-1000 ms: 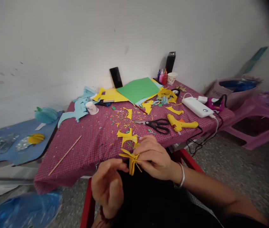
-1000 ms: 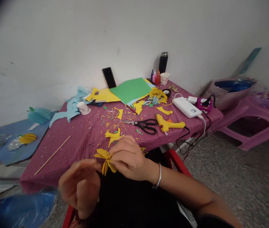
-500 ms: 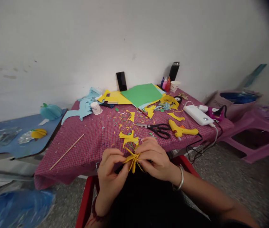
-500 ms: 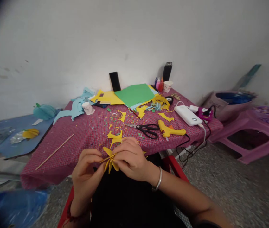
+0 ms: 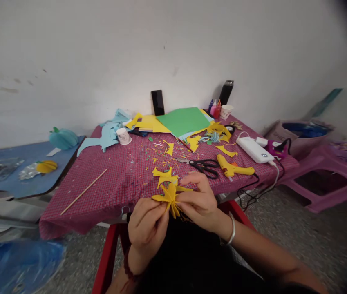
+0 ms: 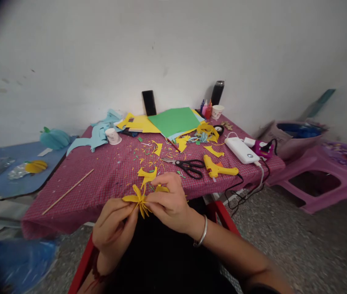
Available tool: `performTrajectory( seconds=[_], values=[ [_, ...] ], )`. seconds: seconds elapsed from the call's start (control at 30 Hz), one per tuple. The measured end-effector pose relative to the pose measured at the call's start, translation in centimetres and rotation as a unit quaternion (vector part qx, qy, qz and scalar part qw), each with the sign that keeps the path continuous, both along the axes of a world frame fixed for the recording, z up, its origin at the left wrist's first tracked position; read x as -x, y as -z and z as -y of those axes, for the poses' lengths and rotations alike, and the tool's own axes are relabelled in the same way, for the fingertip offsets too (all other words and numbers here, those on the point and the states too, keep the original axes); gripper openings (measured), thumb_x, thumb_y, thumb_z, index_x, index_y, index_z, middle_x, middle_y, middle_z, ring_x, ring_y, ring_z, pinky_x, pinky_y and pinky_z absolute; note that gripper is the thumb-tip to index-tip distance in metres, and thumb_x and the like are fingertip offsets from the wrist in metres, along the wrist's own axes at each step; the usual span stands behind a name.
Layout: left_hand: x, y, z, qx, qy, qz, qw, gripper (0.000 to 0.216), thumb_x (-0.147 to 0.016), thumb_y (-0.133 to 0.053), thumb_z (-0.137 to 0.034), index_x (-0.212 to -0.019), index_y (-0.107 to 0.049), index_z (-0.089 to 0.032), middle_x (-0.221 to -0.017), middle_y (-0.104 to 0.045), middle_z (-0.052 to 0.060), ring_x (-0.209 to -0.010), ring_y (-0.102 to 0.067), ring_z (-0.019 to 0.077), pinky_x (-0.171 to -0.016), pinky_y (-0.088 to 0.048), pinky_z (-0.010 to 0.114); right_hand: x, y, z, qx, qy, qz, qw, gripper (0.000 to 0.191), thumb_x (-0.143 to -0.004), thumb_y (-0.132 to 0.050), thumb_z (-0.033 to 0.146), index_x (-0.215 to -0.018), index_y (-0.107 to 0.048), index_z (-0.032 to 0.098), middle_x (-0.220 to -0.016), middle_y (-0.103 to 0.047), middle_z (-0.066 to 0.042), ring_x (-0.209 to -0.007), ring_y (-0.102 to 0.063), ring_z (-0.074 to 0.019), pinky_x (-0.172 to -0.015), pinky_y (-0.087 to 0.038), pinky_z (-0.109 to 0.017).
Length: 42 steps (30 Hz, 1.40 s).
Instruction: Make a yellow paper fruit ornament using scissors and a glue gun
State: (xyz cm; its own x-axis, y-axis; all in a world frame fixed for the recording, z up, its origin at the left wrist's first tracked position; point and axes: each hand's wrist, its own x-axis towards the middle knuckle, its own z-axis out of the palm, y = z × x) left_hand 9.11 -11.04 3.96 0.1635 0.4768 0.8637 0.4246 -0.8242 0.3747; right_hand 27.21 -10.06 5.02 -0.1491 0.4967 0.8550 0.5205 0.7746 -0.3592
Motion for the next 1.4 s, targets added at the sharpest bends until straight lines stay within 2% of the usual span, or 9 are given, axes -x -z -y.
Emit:
performTrajectory(
  seconds=[0.2,0.4,0.63,0.83,1.07,1.4],
  values=[
    [-0.1,0.5,0.0,-0.005,-0.011,-0.003,1.0,0.028,-0.073,-0.067,0.007,-0.089,-0.065,-0.017,-0.08,-0.065,0.001,-0.074,-0.062,0.0133,-0.068,-0.052,0.027,0.1,-0.1,-0.1,0.008,-0.039,0.002,0.999,0.008,-0.088,-0.061,0.018,-0.084,-0.066,0.022,-0.101,-0.063,-0.005,-0.093,-0.059,-0.0195,-0.084,-0.046,-0.04],
    [-0.1,1.2,-0.2,-0.018,-0.034,0.017,0.999,0.029,-0.072,-0.069,0.006,-0.088,-0.064,-0.018,-0.083,-0.066,0.001,-0.077,-0.062,0.0136,-0.068,-0.052,0.028,0.3,0.2,-0.2,0.017,-0.026,-0.007,1.0,0.009,-0.088,-0.061,0.019,-0.084,-0.067,0.023,-0.102,-0.062,-0.006,-0.095,-0.059,-0.0203,-0.085,-0.047,-0.04],
    [-0.4,2.1,-0.6,0.052,-0.01,0.086,0.995,0.022,-0.076,-0.067,0.001,-0.085,-0.066,-0.02,-0.078,-0.065,-0.001,-0.071,-0.062,0.0136,-0.063,-0.05,0.029,0.4,0.4,-0.5,0.019,-0.057,-0.008,0.998,0.008,-0.087,-0.061,0.017,-0.08,-0.062,0.021,-0.113,-0.065,-0.008,-0.102,-0.062,-0.0216,-0.088,-0.046,-0.04],
    [-0.7,2.0,-0.8,0.12,0.004,0.143,0.982,0.015,-0.079,-0.066,-0.004,-0.078,-0.064,-0.019,-0.073,-0.061,-0.002,-0.067,-0.058,0.0115,-0.061,-0.047,0.026,0.4,0.3,-0.6,0.025,-0.062,-0.008,0.998,0.009,-0.089,-0.06,0.018,-0.08,-0.061,0.021,-0.104,-0.067,-0.006,-0.097,-0.062,-0.0204,-0.087,-0.044,-0.039],
    [-0.7,2.0,-0.8,0.148,0.014,0.103,0.984,0.016,-0.082,-0.065,-0.007,-0.088,-0.069,-0.021,-0.076,-0.062,-0.001,-0.069,-0.058,0.0118,-0.062,-0.045,0.026,0.3,0.5,-0.7,0.037,-0.058,-0.016,0.998,0.009,-0.088,-0.06,0.019,-0.079,-0.061,0.021,-0.092,-0.065,-0.004,-0.09,-0.059,-0.019,-0.084,-0.044,-0.038],
    [-0.3,1.7,-1.0,0.139,-0.018,0.12,0.983,0.015,-0.083,-0.064,-0.008,-0.087,-0.069,-0.021,-0.083,-0.063,0.001,-0.077,-0.059,0.0132,-0.067,-0.049,0.027,0.4,1.0,-1.0,0.036,-0.043,-0.017,0.998,0.008,-0.085,-0.061,0.014,-0.084,-0.064,0.022,-0.107,-0.064,-0.006,-0.098,-0.06,-0.0203,-0.085,-0.045,-0.038]
  ],
)
